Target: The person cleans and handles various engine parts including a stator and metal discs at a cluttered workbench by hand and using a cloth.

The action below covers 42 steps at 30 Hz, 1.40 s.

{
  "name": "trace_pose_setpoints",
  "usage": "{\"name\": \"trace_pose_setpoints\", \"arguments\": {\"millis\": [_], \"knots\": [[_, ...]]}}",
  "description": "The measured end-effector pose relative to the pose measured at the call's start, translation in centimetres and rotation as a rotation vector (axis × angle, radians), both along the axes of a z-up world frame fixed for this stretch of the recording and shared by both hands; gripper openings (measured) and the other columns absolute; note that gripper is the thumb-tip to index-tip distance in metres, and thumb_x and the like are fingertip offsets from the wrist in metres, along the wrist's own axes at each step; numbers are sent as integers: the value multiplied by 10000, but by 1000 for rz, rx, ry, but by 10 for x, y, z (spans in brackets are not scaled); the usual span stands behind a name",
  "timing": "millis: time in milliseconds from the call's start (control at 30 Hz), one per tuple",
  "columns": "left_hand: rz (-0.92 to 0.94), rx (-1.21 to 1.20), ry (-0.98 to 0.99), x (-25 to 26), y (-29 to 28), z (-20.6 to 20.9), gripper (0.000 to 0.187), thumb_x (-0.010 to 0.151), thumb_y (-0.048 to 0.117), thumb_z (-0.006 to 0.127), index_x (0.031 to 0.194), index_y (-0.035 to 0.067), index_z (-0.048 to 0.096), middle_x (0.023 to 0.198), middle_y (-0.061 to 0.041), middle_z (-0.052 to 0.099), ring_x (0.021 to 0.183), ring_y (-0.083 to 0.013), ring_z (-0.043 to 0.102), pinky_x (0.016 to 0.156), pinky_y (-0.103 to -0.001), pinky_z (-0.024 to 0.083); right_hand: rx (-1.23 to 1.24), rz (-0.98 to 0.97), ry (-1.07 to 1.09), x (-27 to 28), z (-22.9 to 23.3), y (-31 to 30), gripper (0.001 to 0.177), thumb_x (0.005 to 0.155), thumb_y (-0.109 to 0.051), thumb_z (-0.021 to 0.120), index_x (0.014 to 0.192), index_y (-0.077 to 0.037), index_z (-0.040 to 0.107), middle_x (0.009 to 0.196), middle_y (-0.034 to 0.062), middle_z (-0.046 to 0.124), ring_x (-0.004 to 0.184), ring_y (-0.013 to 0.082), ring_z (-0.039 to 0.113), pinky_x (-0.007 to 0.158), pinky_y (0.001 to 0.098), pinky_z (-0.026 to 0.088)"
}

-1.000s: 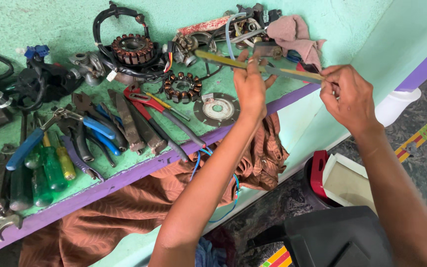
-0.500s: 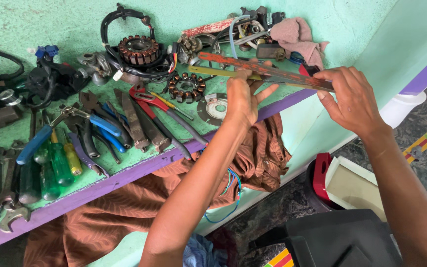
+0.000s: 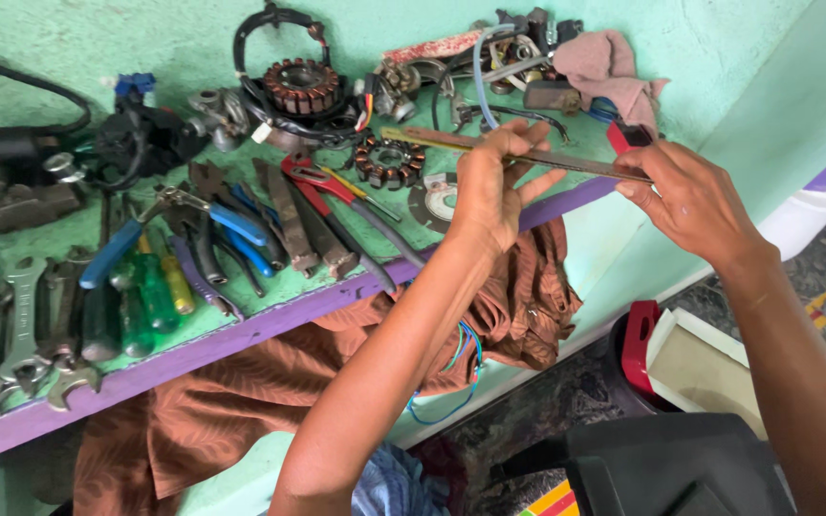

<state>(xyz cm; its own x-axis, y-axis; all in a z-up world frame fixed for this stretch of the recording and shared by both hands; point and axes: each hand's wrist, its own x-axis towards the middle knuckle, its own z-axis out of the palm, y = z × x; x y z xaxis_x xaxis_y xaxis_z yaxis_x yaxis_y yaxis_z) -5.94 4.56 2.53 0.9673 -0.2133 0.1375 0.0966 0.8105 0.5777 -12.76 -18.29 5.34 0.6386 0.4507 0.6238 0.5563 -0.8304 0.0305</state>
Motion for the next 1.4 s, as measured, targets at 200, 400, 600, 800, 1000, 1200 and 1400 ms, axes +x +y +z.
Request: {"name": "trace_pose_setpoints", "arguments": {"millis": [200,400,600,800,1000,1200,1400], "knots": [[53,-17,26,-19,23,7,197,943,196,596,978,2,581,1177,-193,679,1094,-305,636,910,-557,611,-1,-10,5,-1,1,23,251,1022,-268,670,1145,-53,634,1037,122,653,891,339,657,764,440,529],[76,-43,53,-33,52,7,283,1039,286,428,954,49,557,1172,-235,695,1096,-310,659,905,-557,600,-45,61,-6,1,3,32,376,940,-341,723,1217,-95,662,1027,82,699,935,275,698,809,442,536],[118,-81,-19,-41,81,14,321,1052,272,341,1037,24,544,1193,-249,689,1129,-323,656,931,-548,604,735,420,-21,32,-9,6,662,1104,-723,480,1345,-110,551,1415,88,607,1278,232,632,1038,394,432],[200,-40,-28,-45,83,5,263,1036,255,384,1026,35,529,1211,-214,686,1159,-312,644,918,-563,600,1189,561,179,44,-26,30,976,989,-832,342,1564,-51,452,1638,205,493,1576,366,423,1278,563,367],[276,-61,10,-45,61,4,245,1014,258,451,1086,38,528,1185,-195,694,1131,-285,636,923,-557,591,1206,603,276,50,-33,55,999,970,-831,310,1595,-59,421,1679,205,429,1586,360,374,1220,535,326],[338,-40,-12,-43,61,8,295,984,232,464,1186,28,534,1212,-169,648,1111,-265,607,898,-543,591,1232,719,272,45,-39,57,869,1028,-744,437,1556,-54,446,1654,191,424,1578,355,382,1237,509,427],[360,-18,-12,-39,70,3,332,943,173,457,1219,13,549,1268,-165,619,1135,-267,583,899,-524,598,765,380,3,19,-39,63,520,1051,-410,771,1403,-57,622,1514,133,598,1455,314,545,1255,450,424]]}}
